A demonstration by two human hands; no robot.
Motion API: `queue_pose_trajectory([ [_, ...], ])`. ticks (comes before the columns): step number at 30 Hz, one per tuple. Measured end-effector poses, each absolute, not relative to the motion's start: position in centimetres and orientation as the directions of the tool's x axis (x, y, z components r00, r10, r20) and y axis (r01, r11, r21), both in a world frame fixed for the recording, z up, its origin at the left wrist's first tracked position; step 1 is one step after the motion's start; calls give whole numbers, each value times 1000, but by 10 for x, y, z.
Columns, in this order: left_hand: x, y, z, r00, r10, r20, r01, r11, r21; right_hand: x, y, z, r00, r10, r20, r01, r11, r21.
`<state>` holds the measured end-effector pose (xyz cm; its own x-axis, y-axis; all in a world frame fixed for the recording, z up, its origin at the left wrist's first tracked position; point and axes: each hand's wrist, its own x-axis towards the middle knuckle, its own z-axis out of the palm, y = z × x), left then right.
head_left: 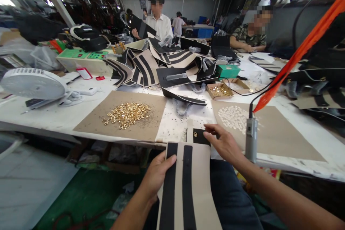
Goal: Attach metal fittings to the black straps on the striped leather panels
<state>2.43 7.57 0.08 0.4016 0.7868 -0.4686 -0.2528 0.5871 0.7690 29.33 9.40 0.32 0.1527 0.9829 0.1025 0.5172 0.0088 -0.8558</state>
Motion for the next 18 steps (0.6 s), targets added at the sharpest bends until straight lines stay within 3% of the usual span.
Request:
queue_pose_trajectory([
  [2,30,79,1,397,791,-466,-259,584,770,291,72,3,224,974,-22,331,-97,-938],
  [4,37,82,0,386,788,-480,-258,592,764,283,53,0,180,964,-194,75,-210,-975],
  [7,47,83,1,387,779,-493,-248,603,758,265,35,-4,-61,926,-372,-307,-372,-876],
  [9,52,82,1,377,780,-499,-219,598,771,255,31,-6,-155,906,-395,-436,-421,-795],
  [13,52,78,0,369,772,-517,-56,574,817,247,30,-9,-86,907,-412,-376,-412,-830],
  [18,57,95,6,407,770,-491,125,485,865,254,42,-6,80,946,-315,23,-318,-948],
])
